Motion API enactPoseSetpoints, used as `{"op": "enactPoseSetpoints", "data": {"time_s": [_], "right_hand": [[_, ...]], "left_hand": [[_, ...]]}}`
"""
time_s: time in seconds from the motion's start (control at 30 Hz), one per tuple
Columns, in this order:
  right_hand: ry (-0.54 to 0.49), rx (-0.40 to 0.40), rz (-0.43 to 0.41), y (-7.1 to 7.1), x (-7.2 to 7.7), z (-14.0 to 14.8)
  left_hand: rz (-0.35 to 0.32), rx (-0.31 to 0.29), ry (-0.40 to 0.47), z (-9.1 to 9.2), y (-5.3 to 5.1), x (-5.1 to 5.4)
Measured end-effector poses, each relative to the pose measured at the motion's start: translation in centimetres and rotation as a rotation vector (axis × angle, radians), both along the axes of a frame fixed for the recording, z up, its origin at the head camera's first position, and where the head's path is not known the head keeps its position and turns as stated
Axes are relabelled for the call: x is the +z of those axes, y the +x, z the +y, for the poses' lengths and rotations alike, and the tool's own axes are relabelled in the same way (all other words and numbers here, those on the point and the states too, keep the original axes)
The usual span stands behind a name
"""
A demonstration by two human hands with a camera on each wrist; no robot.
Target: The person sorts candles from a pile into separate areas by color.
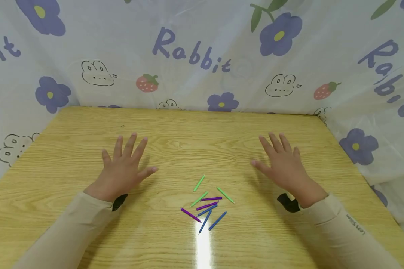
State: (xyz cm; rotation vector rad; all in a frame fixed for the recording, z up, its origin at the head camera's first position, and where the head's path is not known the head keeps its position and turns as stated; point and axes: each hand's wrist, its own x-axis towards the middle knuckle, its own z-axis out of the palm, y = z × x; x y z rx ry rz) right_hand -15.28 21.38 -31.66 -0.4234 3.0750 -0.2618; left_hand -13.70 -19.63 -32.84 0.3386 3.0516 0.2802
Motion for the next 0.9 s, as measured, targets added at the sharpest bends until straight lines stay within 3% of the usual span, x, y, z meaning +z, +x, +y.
{"op": "enactPoseSetpoints", "data": {"time_s": [0.9], "right_hand": [[-0.100,0.152,0.097,0.8,-1.4,-2.6]], "left_hand": [[0.126,-0.160,0.098,2.9,-0.4,0.0]]}}
